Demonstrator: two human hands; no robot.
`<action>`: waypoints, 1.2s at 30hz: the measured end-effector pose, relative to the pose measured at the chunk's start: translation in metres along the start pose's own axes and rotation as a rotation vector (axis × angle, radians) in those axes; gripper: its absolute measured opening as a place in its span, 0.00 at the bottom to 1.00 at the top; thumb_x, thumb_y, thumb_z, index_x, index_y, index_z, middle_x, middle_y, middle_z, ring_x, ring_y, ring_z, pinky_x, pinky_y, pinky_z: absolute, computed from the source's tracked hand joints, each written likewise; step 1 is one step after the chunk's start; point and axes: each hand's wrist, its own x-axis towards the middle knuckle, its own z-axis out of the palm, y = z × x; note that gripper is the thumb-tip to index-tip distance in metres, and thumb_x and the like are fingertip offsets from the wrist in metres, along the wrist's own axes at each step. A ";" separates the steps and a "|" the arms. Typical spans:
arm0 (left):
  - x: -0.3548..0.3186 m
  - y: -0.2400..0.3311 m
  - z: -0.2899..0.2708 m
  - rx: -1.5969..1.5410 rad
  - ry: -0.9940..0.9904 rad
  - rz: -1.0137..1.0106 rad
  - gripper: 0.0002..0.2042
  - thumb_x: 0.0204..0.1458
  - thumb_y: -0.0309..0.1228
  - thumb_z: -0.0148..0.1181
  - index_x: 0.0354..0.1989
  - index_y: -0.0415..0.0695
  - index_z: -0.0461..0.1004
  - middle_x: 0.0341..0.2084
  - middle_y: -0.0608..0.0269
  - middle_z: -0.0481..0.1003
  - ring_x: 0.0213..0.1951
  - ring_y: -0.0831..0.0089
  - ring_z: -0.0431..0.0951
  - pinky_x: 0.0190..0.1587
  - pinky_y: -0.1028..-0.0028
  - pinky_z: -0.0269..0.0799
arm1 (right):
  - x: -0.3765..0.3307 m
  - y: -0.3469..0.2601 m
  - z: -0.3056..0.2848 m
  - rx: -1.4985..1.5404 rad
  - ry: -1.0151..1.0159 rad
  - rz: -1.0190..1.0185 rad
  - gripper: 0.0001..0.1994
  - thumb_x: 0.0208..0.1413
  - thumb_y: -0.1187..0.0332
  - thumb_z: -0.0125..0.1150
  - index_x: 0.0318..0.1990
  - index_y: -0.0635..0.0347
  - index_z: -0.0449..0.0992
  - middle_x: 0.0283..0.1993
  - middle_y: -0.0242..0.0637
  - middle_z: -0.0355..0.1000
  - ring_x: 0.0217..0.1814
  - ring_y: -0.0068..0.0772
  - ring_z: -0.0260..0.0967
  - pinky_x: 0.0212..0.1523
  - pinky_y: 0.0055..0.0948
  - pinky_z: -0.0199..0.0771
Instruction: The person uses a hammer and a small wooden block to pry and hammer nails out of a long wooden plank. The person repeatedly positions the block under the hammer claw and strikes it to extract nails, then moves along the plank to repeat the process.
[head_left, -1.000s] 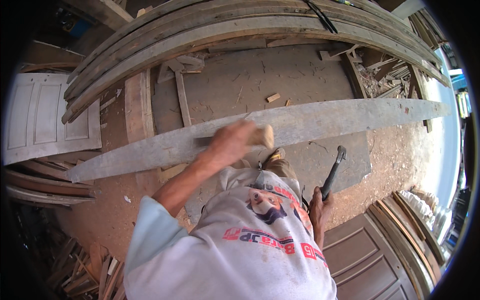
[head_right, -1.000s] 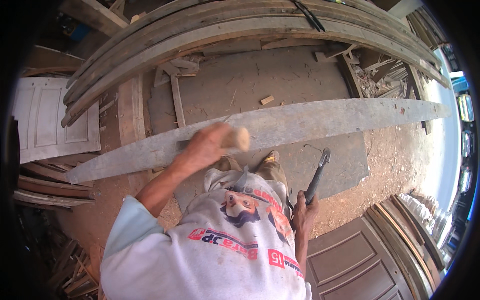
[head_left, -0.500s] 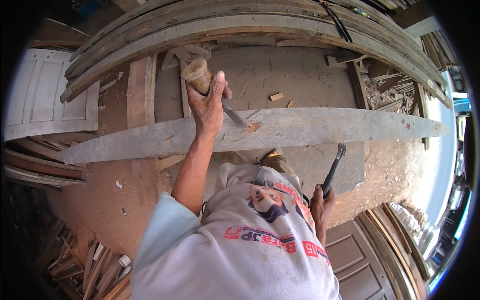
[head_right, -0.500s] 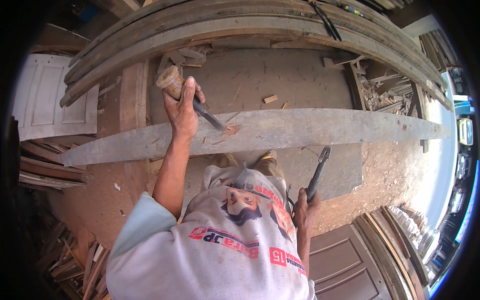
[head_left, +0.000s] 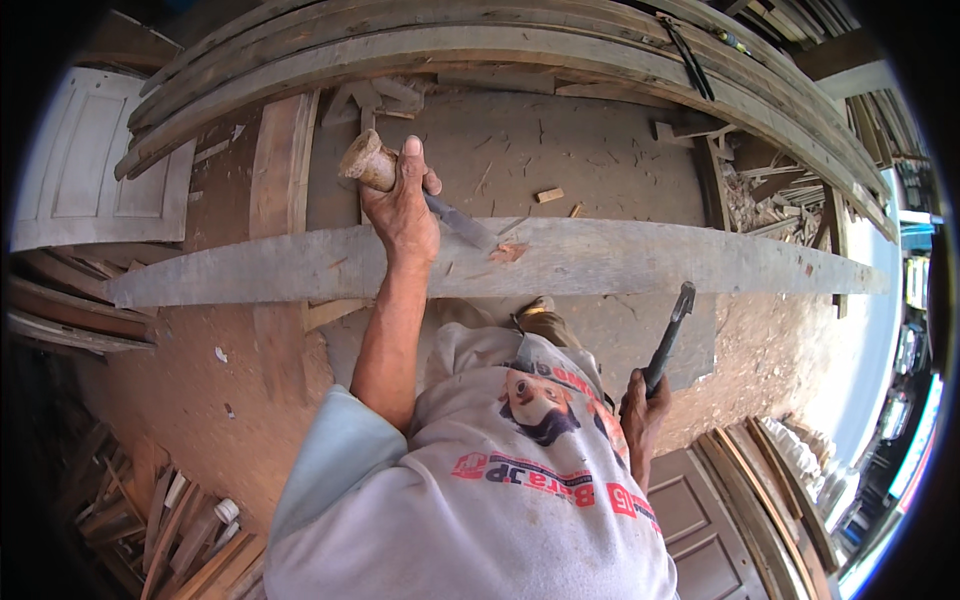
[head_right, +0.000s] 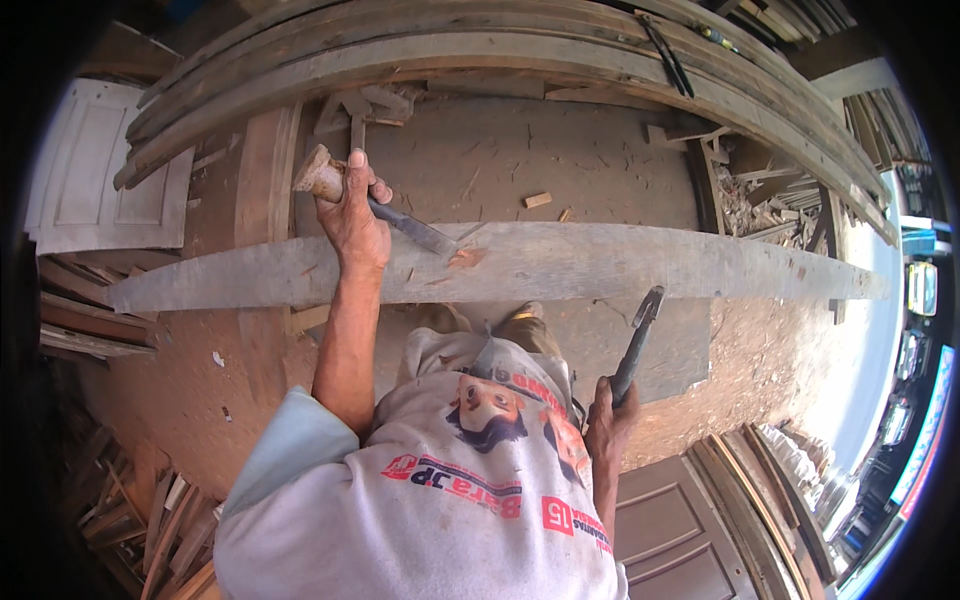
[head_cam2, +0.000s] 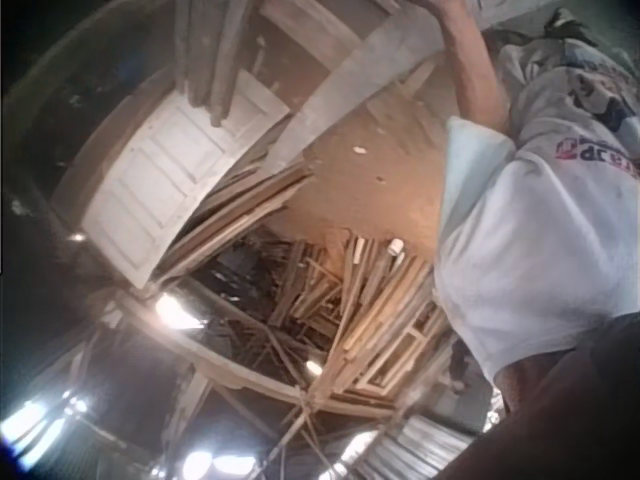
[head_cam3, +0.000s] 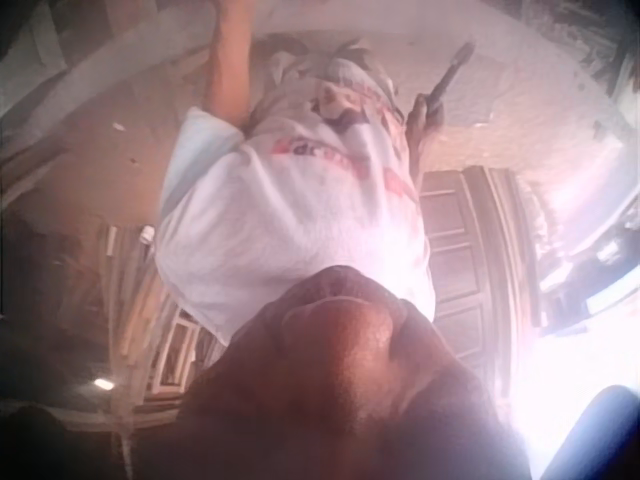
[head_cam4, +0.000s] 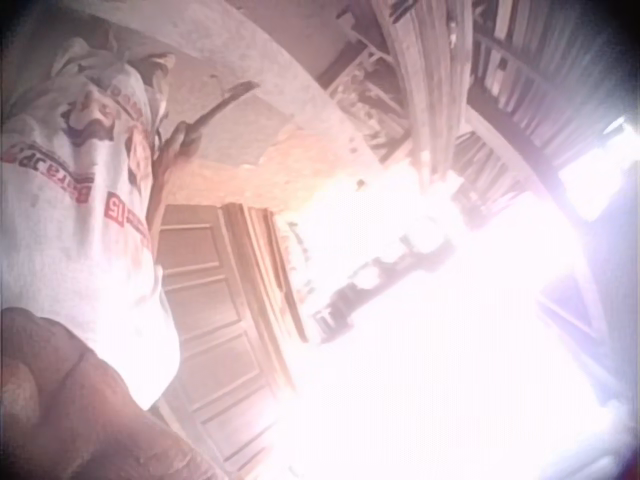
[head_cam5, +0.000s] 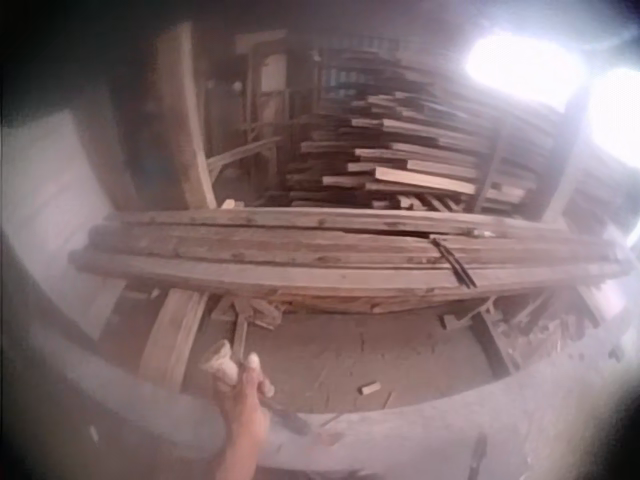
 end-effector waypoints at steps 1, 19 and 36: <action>-0.002 0.000 0.000 -0.013 0.029 0.003 0.15 0.63 0.38 0.72 0.42 0.47 0.70 0.30 0.70 0.70 0.28 0.79 0.71 0.31 0.73 0.71 | 0.001 -0.002 0.000 -0.017 -0.013 -0.018 0.14 0.70 0.59 0.65 0.40 0.59 0.72 0.23 0.23 0.62 0.21 0.15 0.58 0.20 0.24 0.57; -0.032 0.006 -0.001 -0.039 0.092 -0.007 0.11 0.64 0.33 0.69 0.44 0.46 0.70 0.33 0.70 0.73 0.32 0.80 0.72 0.39 0.75 0.71 | 0.018 -0.058 0.028 -0.376 -0.165 -0.192 0.16 0.67 0.59 0.67 0.41 0.65 0.74 0.26 0.34 0.65 0.30 0.24 0.60 0.32 0.34 0.65; -0.039 0.002 0.008 0.094 0.002 0.006 0.12 0.64 0.30 0.70 0.44 0.47 0.70 0.29 0.72 0.71 0.31 0.82 0.72 0.37 0.77 0.71 | 0.010 -0.305 0.116 -0.963 -0.579 -1.237 0.13 0.70 0.61 0.63 0.48 0.61 0.70 0.24 0.38 0.70 0.19 0.34 0.71 0.22 0.40 0.70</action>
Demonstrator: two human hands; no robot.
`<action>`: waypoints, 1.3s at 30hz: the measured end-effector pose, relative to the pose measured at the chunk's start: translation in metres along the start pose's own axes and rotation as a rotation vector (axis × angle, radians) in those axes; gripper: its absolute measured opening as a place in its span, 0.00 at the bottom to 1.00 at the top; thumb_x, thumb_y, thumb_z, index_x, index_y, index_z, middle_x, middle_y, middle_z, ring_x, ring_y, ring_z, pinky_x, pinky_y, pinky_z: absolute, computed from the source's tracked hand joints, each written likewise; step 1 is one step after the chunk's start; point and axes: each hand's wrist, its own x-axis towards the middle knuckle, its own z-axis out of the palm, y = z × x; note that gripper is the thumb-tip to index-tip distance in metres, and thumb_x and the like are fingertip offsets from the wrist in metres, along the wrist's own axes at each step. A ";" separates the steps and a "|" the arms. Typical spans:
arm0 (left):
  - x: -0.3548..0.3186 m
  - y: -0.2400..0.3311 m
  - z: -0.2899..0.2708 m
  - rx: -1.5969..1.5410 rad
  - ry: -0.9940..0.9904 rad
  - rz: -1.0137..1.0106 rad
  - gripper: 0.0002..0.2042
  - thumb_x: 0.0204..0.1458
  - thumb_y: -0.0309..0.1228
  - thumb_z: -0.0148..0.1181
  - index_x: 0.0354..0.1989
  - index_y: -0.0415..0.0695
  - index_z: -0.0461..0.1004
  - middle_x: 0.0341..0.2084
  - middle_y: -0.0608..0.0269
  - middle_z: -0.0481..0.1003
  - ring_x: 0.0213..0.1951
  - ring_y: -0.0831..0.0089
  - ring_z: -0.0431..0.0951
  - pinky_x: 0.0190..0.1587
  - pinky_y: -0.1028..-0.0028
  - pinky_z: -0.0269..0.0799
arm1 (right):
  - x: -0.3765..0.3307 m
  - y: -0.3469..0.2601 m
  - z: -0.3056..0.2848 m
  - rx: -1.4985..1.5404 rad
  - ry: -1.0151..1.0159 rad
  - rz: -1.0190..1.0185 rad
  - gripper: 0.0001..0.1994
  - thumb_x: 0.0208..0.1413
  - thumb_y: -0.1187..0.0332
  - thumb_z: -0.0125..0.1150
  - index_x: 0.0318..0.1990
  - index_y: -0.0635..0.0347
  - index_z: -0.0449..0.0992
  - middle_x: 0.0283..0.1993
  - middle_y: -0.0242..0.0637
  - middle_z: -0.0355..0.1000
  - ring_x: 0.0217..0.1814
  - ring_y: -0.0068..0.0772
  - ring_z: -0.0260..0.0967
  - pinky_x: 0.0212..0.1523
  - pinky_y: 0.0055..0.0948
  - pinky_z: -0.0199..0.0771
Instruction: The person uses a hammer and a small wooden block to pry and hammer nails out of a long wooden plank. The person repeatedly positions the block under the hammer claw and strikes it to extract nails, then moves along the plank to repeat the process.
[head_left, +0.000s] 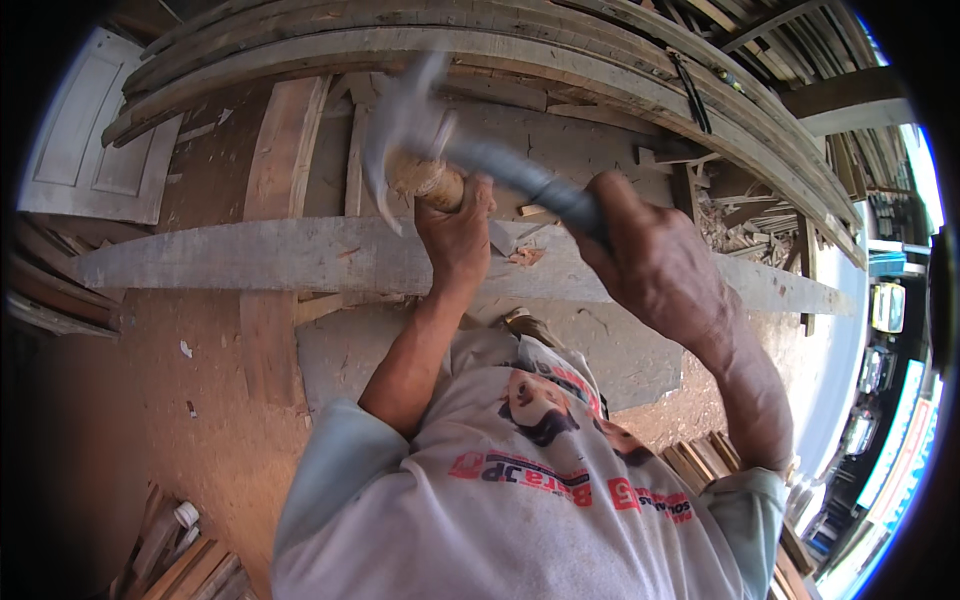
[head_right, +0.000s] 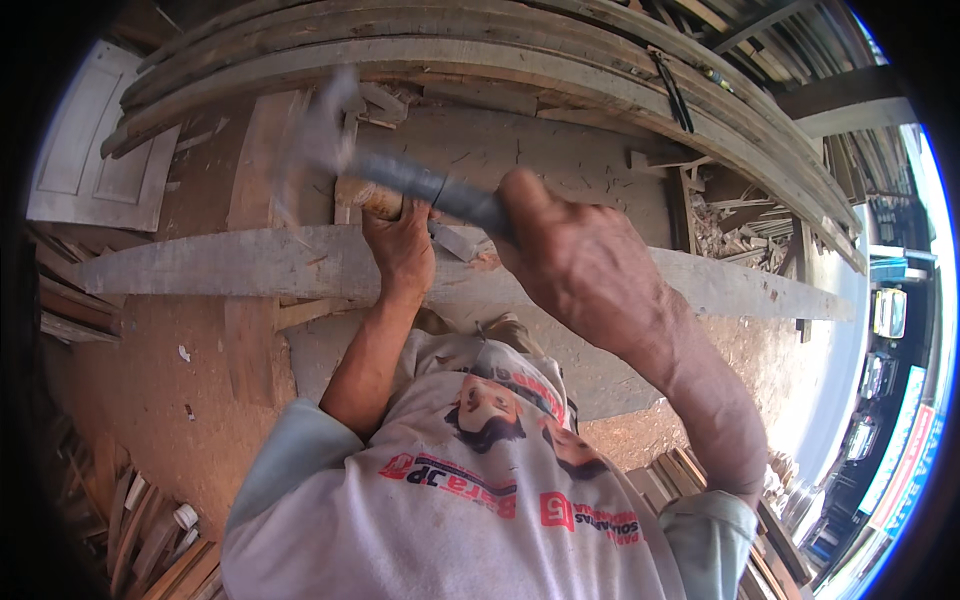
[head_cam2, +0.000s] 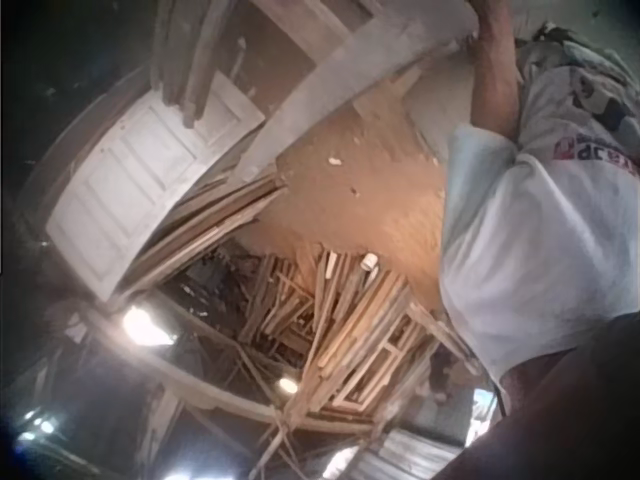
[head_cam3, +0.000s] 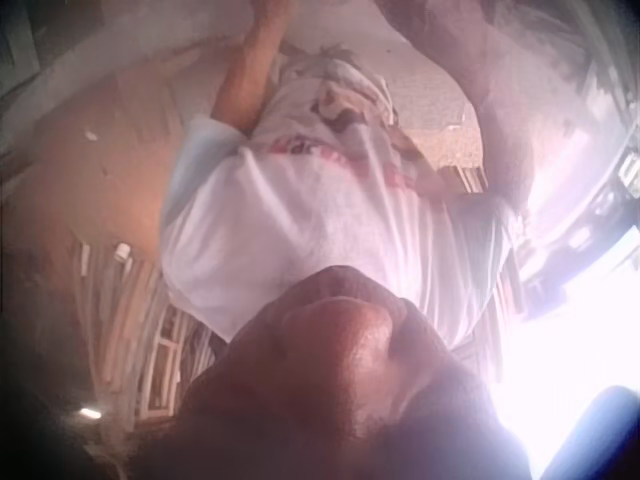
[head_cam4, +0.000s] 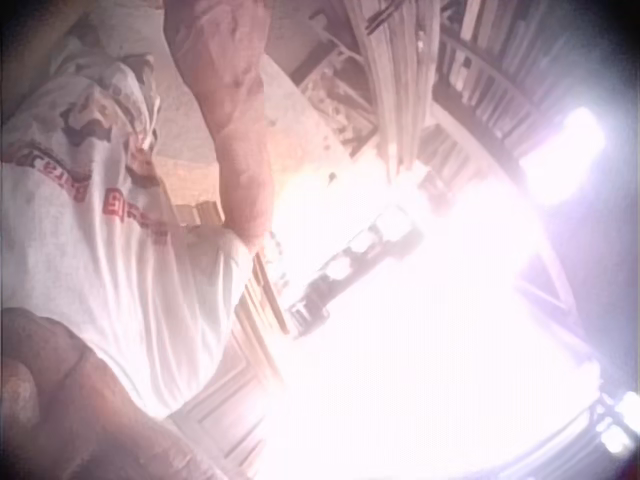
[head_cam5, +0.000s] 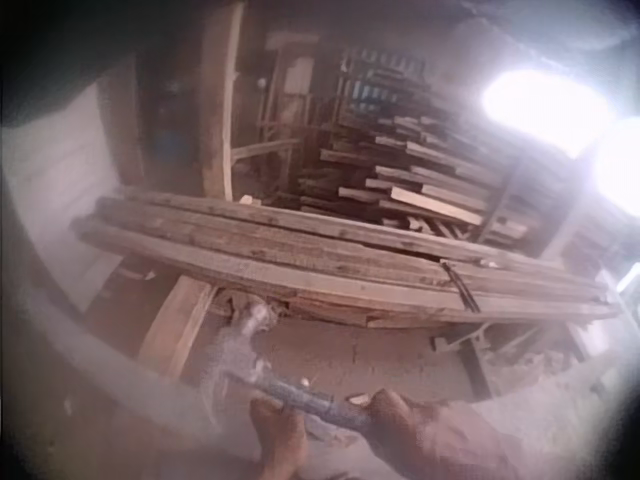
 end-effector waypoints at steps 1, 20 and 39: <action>0.000 -0.004 -0.002 0.019 -0.011 0.018 0.12 0.64 0.29 0.70 0.45 0.47 0.70 0.29 0.72 0.71 0.31 0.82 0.72 0.37 0.77 0.71 | 0.003 0.000 -0.003 -0.187 -0.139 -0.050 0.12 0.70 0.62 0.63 0.48 0.60 0.69 0.24 0.40 0.72 0.19 0.36 0.73 0.21 0.42 0.72; -0.007 -0.003 -0.007 -0.192 0.078 -0.034 0.11 0.63 0.28 0.70 0.43 0.46 0.70 0.30 0.71 0.72 0.28 0.82 0.72 0.33 0.76 0.70 | -0.004 -0.007 -0.048 0.128 0.280 0.193 0.15 0.63 0.63 0.73 0.49 0.59 0.75 0.27 0.40 0.76 0.26 0.35 0.78 0.30 0.39 0.75; -0.016 -0.010 -0.003 0.192 -0.056 0.160 0.11 0.65 0.27 0.68 0.40 0.44 0.68 0.27 0.70 0.72 0.29 0.82 0.72 0.33 0.76 0.70 | 0.003 0.006 -0.017 -0.339 -0.030 -0.209 0.09 0.73 0.64 0.59 0.45 0.59 0.68 0.26 0.37 0.75 0.17 0.26 0.70 0.14 0.32 0.69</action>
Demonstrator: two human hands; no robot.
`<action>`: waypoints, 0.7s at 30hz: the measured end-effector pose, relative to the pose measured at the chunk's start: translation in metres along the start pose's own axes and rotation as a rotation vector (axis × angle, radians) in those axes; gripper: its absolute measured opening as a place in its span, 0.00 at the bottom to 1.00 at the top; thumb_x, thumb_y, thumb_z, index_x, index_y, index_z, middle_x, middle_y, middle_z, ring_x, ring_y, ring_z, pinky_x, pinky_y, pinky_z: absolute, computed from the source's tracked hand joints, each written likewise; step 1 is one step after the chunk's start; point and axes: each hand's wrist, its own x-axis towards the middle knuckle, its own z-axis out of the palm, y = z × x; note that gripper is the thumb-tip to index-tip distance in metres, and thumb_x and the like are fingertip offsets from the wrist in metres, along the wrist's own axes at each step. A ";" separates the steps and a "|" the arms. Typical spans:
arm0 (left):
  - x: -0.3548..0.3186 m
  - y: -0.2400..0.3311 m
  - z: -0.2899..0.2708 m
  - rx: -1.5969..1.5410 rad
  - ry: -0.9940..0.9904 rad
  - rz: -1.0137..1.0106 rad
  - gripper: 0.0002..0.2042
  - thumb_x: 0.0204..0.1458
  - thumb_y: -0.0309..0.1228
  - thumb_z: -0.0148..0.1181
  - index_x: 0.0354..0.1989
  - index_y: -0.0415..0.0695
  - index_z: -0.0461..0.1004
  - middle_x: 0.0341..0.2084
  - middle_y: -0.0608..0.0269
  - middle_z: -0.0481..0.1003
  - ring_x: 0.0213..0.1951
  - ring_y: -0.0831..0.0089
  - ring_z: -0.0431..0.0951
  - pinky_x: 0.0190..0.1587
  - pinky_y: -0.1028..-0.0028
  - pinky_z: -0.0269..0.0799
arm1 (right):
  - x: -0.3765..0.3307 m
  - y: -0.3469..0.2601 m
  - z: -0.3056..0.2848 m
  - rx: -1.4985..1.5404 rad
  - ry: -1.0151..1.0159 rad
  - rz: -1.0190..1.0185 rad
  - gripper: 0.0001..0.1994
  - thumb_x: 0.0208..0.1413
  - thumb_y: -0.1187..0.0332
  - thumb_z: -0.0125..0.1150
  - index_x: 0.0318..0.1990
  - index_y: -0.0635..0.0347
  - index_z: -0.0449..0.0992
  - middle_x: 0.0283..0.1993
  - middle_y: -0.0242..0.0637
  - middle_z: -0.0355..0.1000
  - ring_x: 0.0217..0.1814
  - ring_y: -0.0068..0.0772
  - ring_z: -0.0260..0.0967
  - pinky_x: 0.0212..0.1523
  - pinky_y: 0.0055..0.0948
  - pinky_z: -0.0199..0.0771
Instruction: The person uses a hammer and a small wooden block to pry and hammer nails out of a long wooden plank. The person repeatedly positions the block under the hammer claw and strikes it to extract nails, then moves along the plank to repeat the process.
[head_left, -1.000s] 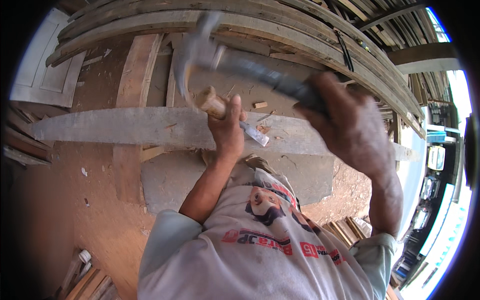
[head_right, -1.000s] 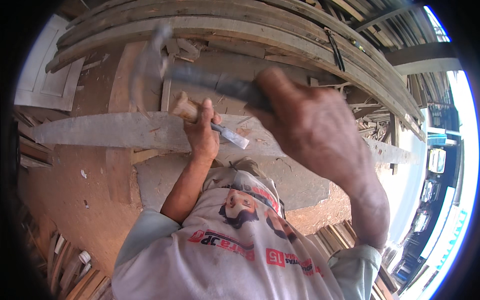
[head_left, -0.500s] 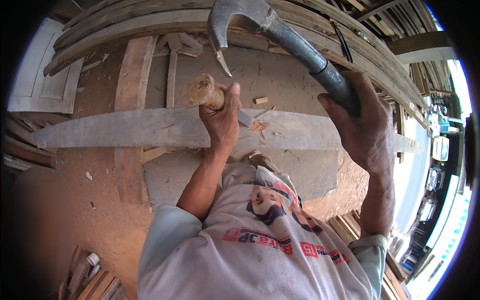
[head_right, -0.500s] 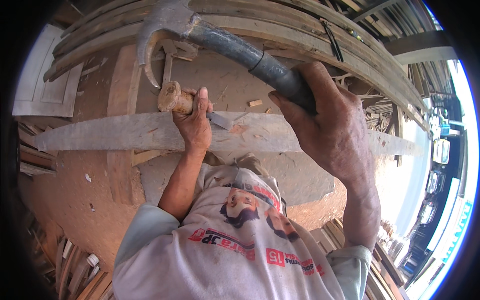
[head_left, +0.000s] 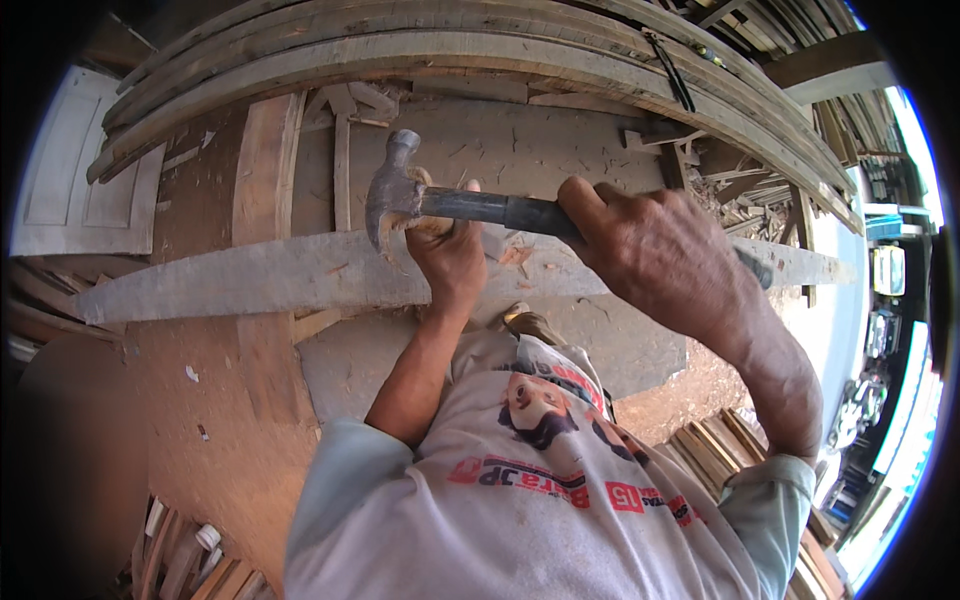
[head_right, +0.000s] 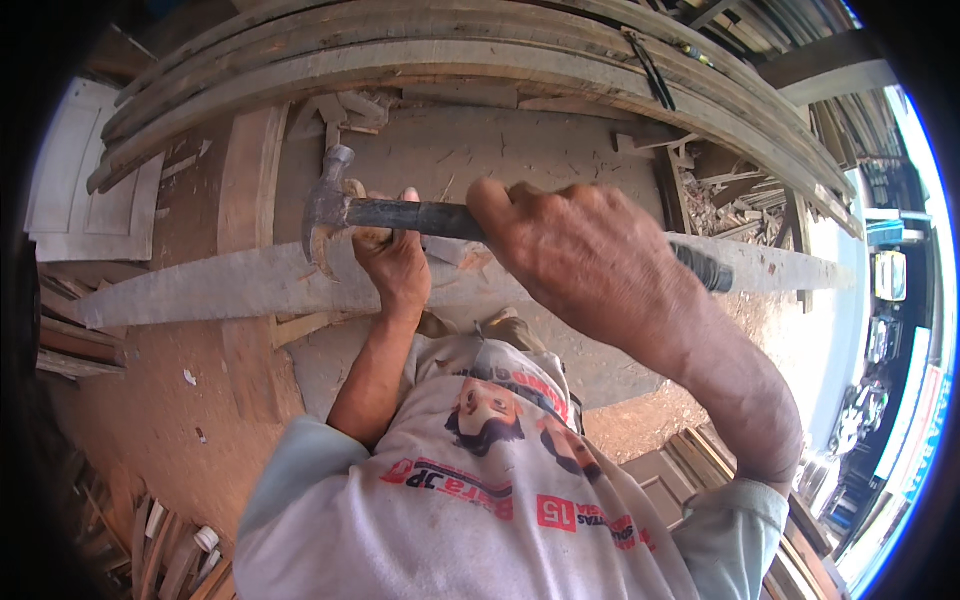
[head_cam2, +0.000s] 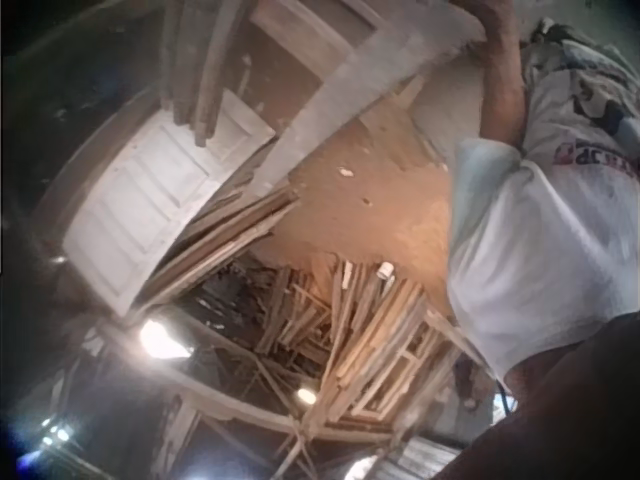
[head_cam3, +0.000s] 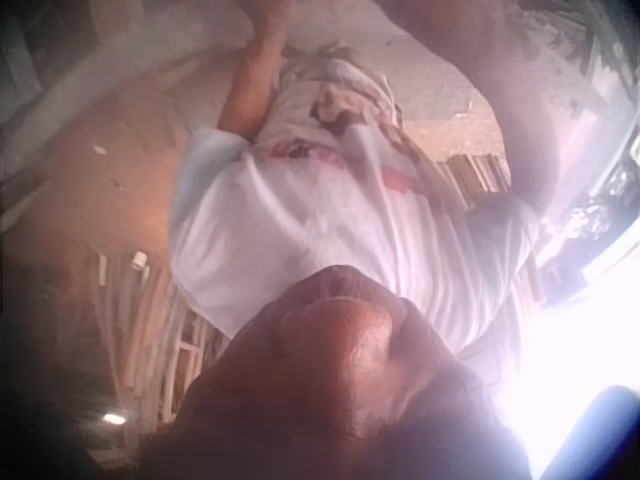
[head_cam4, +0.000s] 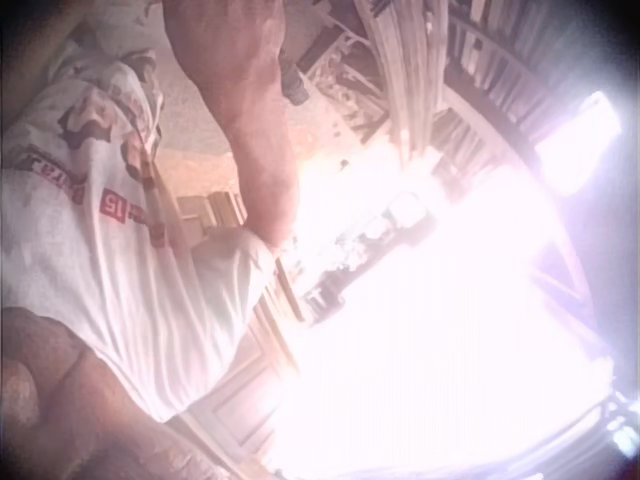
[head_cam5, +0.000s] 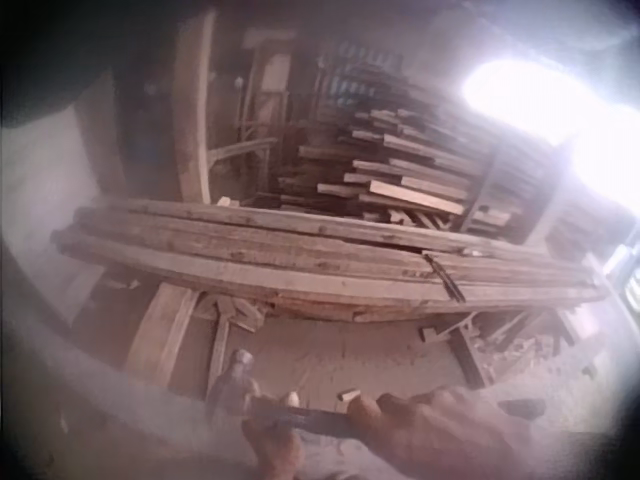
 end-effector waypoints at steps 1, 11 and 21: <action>0.000 -0.002 0.002 -0.036 0.028 -0.004 0.11 0.65 0.28 0.68 0.40 0.44 0.68 0.26 0.70 0.72 0.28 0.82 0.72 0.33 0.76 0.70 | 0.005 0.000 -0.009 0.019 0.030 -0.034 0.10 0.73 0.63 0.59 0.45 0.59 0.69 0.25 0.36 0.75 0.17 0.26 0.70 0.14 0.33 0.69; -0.003 -0.006 0.001 -0.106 0.136 -0.133 0.10 0.66 0.31 0.68 0.38 0.45 0.70 0.26 0.71 0.73 0.28 0.82 0.71 0.33 0.77 0.69 | 0.018 0.001 0.001 0.062 0.032 0.000 0.06 0.72 0.70 0.58 0.44 0.60 0.68 0.25 0.41 0.75 0.20 0.29 0.74 0.17 0.31 0.76; -0.002 -0.002 0.001 -0.286 0.250 -0.216 0.12 0.64 0.27 0.69 0.41 0.44 0.67 0.29 0.72 0.72 0.29 0.83 0.71 0.32 0.77 0.69 | 0.062 -0.004 -0.039 0.128 0.386 -0.145 0.07 0.70 0.70 0.60 0.43 0.59 0.67 0.21 0.35 0.71 0.17 0.30 0.75 0.14 0.31 0.71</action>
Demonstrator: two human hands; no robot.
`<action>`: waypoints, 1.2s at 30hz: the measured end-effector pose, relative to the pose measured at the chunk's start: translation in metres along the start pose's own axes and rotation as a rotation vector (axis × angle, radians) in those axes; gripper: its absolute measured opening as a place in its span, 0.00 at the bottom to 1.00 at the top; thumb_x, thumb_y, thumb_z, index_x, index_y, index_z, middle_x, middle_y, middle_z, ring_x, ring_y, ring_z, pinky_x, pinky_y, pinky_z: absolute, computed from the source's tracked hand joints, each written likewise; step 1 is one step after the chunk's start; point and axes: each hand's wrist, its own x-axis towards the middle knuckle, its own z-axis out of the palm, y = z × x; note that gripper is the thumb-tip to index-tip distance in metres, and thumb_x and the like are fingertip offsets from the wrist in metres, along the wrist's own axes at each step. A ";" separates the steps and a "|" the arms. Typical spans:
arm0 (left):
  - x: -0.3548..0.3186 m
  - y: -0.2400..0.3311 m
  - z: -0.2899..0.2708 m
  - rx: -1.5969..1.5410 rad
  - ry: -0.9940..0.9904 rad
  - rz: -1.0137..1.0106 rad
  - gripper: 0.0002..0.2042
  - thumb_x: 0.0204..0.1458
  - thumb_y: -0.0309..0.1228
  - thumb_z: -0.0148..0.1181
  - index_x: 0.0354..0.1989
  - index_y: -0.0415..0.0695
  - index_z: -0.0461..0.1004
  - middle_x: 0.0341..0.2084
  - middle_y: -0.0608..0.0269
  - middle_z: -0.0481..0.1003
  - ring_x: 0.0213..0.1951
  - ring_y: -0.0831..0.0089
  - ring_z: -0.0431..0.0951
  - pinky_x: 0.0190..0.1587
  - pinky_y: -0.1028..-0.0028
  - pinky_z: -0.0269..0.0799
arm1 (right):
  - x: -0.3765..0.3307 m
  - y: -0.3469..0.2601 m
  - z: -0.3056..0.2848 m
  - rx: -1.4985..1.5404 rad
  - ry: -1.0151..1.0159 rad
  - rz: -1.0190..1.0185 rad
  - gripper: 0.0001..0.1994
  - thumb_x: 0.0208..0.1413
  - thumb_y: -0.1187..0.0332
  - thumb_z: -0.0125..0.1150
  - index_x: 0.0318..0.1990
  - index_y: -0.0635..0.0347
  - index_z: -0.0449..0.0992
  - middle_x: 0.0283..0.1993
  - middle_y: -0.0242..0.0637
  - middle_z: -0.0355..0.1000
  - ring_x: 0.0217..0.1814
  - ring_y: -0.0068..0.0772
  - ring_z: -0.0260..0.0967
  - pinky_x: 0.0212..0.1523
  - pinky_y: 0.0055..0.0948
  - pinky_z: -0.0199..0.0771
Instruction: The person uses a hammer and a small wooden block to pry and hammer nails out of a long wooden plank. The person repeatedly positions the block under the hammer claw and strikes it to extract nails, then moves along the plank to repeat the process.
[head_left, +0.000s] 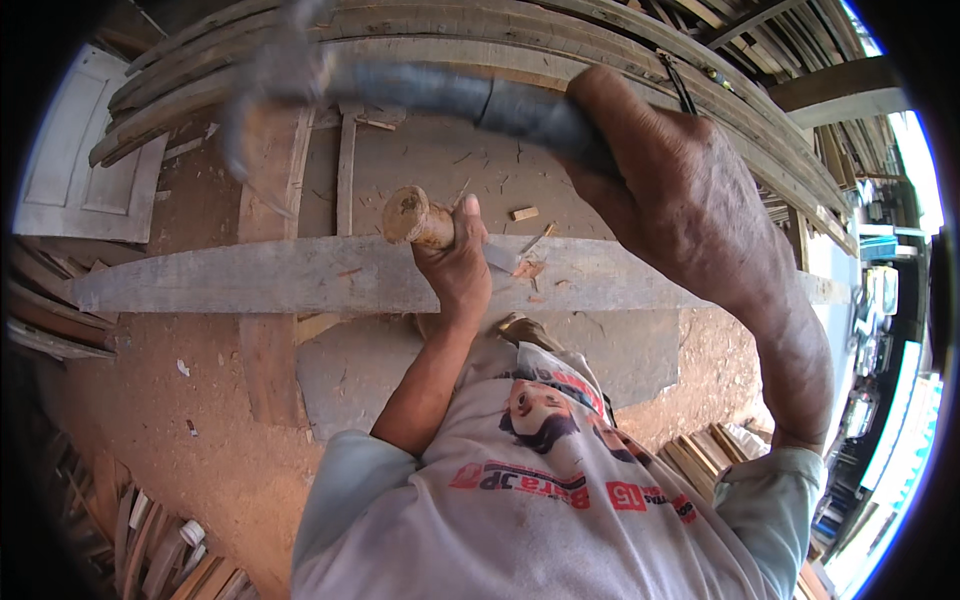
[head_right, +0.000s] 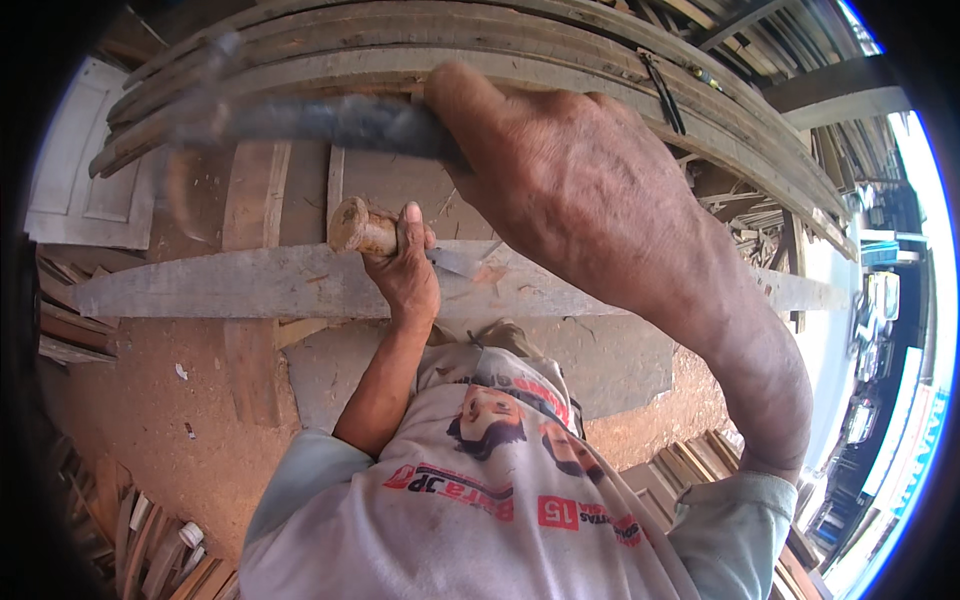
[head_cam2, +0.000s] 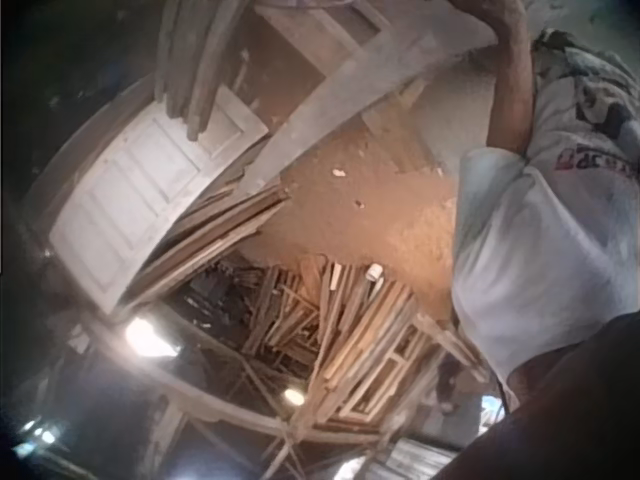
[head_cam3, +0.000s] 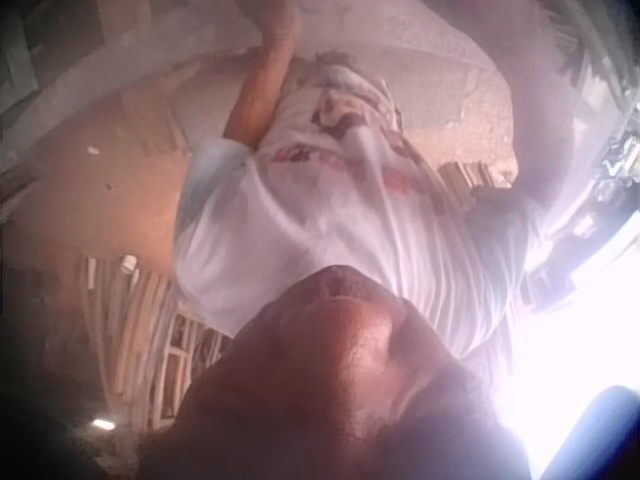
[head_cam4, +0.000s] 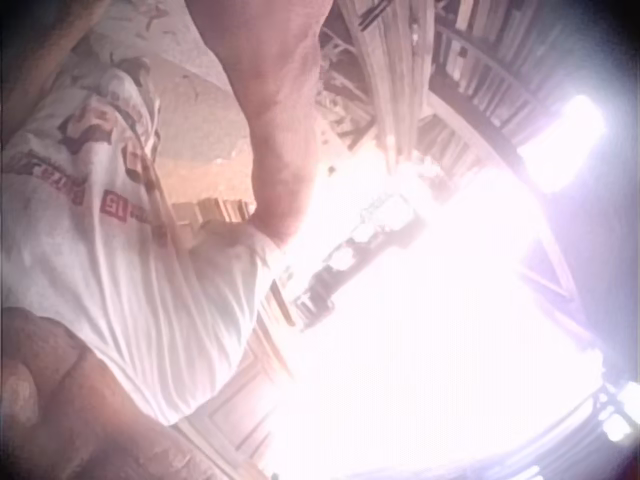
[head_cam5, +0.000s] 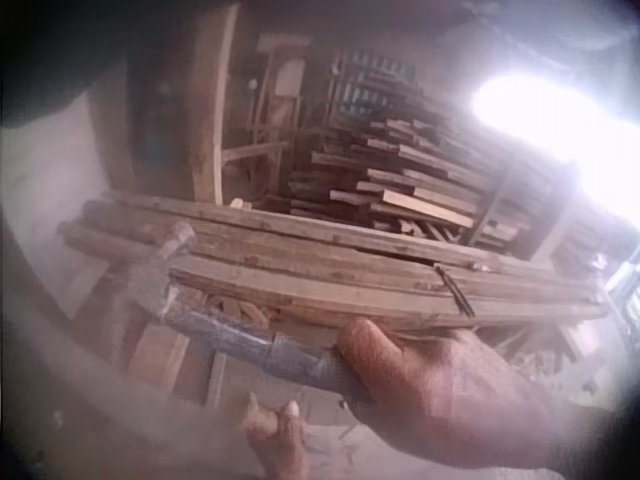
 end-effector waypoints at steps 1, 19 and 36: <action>0.000 0.000 0.001 -0.020 0.009 0.022 0.11 0.64 0.26 0.68 0.39 0.44 0.68 0.26 0.73 0.73 0.28 0.85 0.70 0.31 0.78 0.68 | -0.003 0.001 0.005 0.038 -0.087 0.007 0.07 0.70 0.70 0.60 0.43 0.59 0.67 0.21 0.35 0.71 0.18 0.30 0.75 0.14 0.31 0.71; -0.002 -0.020 -0.027 0.113 -0.029 0.068 0.11 0.62 0.27 0.70 0.46 0.41 0.72 0.38 0.65 0.79 0.39 0.81 0.78 0.44 0.75 0.75 | -0.027 -0.008 0.035 -0.104 -0.479 -0.034 0.05 0.67 0.73 0.61 0.42 0.61 0.70 0.27 0.45 0.78 0.23 0.42 0.80 0.24 0.39 0.80; 0.042 -0.018 -0.079 -0.295 0.126 -0.251 0.11 0.67 0.33 0.65 0.48 0.40 0.73 0.40 0.60 0.76 0.43 0.65 0.80 0.52 0.59 0.83 | -0.204 0.024 0.070 0.302 -0.310 0.924 0.15 0.64 0.61 0.68 0.44 0.65 0.73 0.29 0.58 0.75 0.35 0.66 0.77 0.35 0.55 0.72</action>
